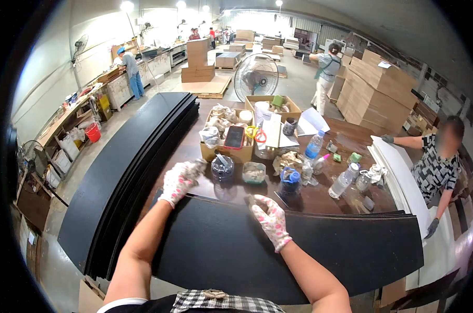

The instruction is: The person wipes the edges and surfaces of several dark furniture boards with a cloth, handling them one at a time and placing them on a stack on the work table.

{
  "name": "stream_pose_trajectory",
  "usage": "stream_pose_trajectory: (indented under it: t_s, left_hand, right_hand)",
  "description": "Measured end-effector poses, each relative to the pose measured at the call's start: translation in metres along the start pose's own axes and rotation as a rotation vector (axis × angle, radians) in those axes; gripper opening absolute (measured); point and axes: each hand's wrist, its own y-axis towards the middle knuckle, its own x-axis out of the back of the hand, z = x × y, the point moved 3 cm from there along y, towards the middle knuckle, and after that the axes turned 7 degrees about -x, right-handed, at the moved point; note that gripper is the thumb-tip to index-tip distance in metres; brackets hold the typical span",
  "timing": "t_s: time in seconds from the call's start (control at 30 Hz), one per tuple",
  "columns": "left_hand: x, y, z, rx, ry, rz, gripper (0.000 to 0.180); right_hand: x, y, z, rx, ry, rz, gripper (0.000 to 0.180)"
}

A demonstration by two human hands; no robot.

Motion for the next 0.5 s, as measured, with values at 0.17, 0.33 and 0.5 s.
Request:
stream_pose_trajectory:
  t_s: [0.17,0.33,0.5]
  left_hand:
    - [0.007,-0.025,-0.016,-0.283,0.34,-0.184,0.05]
    - [-0.005,-0.099,-0.117,-0.708,0.094,0.102,0.053]
    - [-0.008,-0.144,-0.141,-0.236,-0.848,0.282,0.055]
  right_hand:
    - [-0.013,-0.002,0.013,-0.037,0.111,-0.049,0.036]
    - [-0.008,0.006,0.004,-0.002,0.076,-0.121,0.029]
    - [0.0,0.003,0.007,0.021,-0.069,-0.128,0.034]
